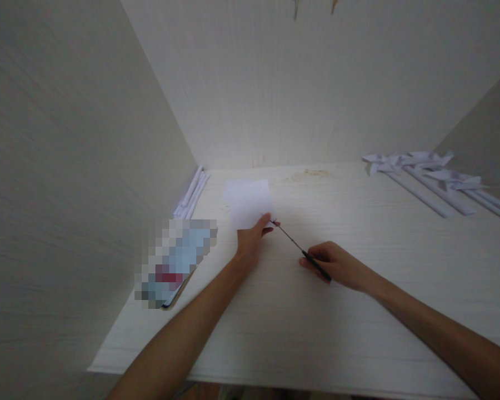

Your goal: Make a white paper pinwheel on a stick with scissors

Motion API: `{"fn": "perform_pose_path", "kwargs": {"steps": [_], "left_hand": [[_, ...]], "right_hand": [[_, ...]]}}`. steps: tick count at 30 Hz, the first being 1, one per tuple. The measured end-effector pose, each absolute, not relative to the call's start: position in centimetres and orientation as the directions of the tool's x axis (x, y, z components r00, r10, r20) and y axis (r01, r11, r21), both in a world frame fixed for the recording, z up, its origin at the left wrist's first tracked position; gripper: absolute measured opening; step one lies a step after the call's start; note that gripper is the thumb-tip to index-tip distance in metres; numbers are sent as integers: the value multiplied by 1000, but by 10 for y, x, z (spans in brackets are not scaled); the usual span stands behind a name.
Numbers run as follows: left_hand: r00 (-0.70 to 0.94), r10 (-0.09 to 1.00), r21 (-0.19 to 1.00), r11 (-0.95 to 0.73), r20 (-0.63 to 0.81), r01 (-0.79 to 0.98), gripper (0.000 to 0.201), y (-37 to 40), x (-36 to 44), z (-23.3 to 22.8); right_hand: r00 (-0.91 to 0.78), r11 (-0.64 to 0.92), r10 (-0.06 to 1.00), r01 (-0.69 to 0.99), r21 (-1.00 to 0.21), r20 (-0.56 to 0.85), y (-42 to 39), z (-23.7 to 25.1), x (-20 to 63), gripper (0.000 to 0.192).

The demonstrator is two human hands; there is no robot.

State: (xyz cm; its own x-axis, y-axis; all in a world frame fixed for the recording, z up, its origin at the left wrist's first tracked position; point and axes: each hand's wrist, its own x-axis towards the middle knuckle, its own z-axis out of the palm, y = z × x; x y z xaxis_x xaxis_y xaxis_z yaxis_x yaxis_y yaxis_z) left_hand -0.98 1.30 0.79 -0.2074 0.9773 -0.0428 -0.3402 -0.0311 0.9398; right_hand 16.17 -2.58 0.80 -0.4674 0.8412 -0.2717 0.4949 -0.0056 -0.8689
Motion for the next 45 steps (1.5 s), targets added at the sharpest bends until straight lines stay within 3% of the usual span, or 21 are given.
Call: {"fn": "perform_pose_path", "kwargs": {"steps": [18,22,26,29,34,45], "left_hand": [[-251,966,926,-37,-64,-376,22,15,-12,8],[-305,949,938,-30,-82,-345,21,12,-9,7],[-357,933,986,-22,-40,-166,23,2,1,7],[-312,950,999,-42,32,-24,18,-7,8,9],[-245,964,992,-80,103,102,14,-14,10,12],[-167,985,993,-13,33,116,14,-16,13,14]], "right_hand": [[-459,-30,842,484,-875,-283,-24,6,162,39],[-366,-158,893,292,-943,-263,-23,9,156,33],[-245,-238,944,-42,-970,-221,-22,8,147,26],[-212,-264,952,-203,-943,-221,-22,7,142,24],[-200,-307,946,-288,-907,-256,-21,8,138,21],[-199,-316,947,-420,-851,-253,-17,3,139,18]]}}
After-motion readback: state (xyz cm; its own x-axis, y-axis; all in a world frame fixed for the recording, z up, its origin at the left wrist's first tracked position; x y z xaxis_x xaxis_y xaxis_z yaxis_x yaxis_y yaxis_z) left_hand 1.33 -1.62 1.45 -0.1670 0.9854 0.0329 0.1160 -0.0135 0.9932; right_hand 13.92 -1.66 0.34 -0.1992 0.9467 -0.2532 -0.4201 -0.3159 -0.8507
